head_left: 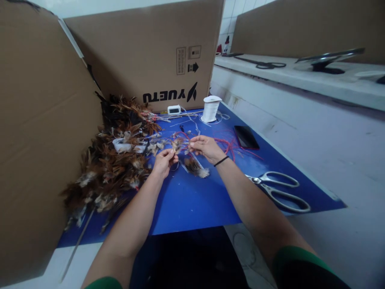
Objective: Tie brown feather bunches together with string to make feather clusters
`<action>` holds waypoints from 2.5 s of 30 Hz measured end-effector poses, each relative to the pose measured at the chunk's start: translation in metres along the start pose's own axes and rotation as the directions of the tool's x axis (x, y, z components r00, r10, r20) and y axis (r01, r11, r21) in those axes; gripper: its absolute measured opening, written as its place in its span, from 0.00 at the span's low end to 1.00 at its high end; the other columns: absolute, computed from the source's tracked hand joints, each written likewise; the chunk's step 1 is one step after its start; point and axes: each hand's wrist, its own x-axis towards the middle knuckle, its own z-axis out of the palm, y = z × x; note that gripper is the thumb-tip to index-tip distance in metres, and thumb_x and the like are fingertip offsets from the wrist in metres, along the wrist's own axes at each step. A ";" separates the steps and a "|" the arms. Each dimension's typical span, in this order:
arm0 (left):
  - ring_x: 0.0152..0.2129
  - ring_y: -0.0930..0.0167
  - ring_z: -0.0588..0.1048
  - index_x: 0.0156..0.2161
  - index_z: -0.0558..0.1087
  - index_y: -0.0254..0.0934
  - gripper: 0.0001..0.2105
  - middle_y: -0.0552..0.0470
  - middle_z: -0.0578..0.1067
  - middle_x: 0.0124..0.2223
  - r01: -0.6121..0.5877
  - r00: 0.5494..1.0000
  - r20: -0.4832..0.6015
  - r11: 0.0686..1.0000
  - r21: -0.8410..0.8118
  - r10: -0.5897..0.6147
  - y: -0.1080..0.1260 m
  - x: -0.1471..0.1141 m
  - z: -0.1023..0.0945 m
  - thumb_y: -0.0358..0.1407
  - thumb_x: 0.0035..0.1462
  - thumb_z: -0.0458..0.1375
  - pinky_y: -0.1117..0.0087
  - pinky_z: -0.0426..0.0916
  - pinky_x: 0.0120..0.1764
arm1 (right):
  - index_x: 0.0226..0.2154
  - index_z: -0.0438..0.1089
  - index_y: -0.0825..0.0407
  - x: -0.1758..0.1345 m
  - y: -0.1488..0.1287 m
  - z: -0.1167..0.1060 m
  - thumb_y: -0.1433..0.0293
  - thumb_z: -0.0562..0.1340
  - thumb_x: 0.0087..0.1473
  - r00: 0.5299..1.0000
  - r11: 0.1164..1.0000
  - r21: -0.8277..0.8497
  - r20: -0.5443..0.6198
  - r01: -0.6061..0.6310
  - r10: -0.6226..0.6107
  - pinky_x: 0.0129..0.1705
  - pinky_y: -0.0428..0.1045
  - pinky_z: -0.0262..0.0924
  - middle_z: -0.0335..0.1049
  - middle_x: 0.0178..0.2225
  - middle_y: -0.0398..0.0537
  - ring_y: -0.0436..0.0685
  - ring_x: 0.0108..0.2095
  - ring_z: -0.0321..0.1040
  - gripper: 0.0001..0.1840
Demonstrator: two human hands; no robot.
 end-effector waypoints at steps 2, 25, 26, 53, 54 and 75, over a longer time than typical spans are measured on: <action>0.15 0.80 0.68 0.27 0.70 0.32 0.12 0.56 0.69 0.19 -0.019 1.000 -0.005 1.000 0.006 0.019 0.001 0.000 -0.001 0.36 0.40 0.67 0.80 0.64 0.19 | 0.29 0.66 0.55 0.002 0.000 -0.002 0.68 0.69 0.35 0.999 0.999 0.019 -0.011 0.032 -0.032 0.19 0.41 0.54 0.72 0.23 0.45 0.49 0.23 0.69 0.16; 0.24 0.77 0.75 0.25 0.72 0.29 0.05 0.50 0.75 0.25 0.032 0.999 0.008 0.996 -0.089 -0.031 0.002 -0.012 0.015 0.27 0.45 0.64 0.78 0.71 0.33 | 0.30 0.67 0.55 -0.003 0.003 0.009 0.67 0.68 0.37 0.971 0.987 0.010 0.182 0.158 -0.157 0.24 0.43 0.59 0.68 0.22 0.39 0.45 0.22 0.63 0.15; 0.24 0.77 0.75 0.25 0.72 0.29 0.05 0.50 0.75 0.25 0.025 1.000 0.001 0.996 -0.089 -0.025 0.002 -0.012 0.015 0.27 0.45 0.65 0.78 0.71 0.34 | 0.29 0.67 0.55 -0.003 0.003 0.010 0.67 0.68 0.37 0.973 0.988 0.003 0.172 0.157 -0.155 0.24 0.43 0.59 0.68 0.21 0.39 0.45 0.21 0.63 0.14; 0.23 0.75 0.75 0.26 0.73 0.31 0.17 0.52 0.75 0.24 -0.129 0.988 0.087 0.991 0.035 0.125 -0.002 -0.010 0.010 0.40 0.30 0.71 0.76 0.71 0.29 | 0.26 0.71 0.57 -0.002 0.005 0.014 0.70 0.66 0.36 0.983 0.984 -0.125 0.148 0.126 -0.107 0.20 0.42 0.56 0.70 0.22 0.41 0.45 0.19 0.60 0.10; 0.22 0.75 0.75 0.26 0.73 0.31 0.17 0.52 0.75 0.24 -0.135 0.987 0.099 0.990 0.049 0.129 -0.001 -0.010 0.010 0.40 0.31 0.71 0.75 0.71 0.29 | 0.25 0.71 0.56 0.000 0.004 0.011 0.70 0.66 0.37 0.986 0.984 -0.117 0.116 0.137 -0.123 0.21 0.42 0.57 0.70 0.21 0.41 0.45 0.19 0.61 0.09; 0.16 0.74 0.70 0.26 0.73 0.32 0.12 0.53 0.73 0.21 -0.273 0.934 0.332 0.862 0.428 0.131 0.004 -0.017 0.012 0.42 0.44 0.63 0.73 0.67 0.22 | 0.29 0.71 0.54 -0.014 -0.021 -0.006 0.69 0.65 0.42 0.859 0.791 -0.353 0.320 0.500 -0.400 0.32 0.46 0.61 0.71 0.27 0.44 0.49 0.28 0.66 0.07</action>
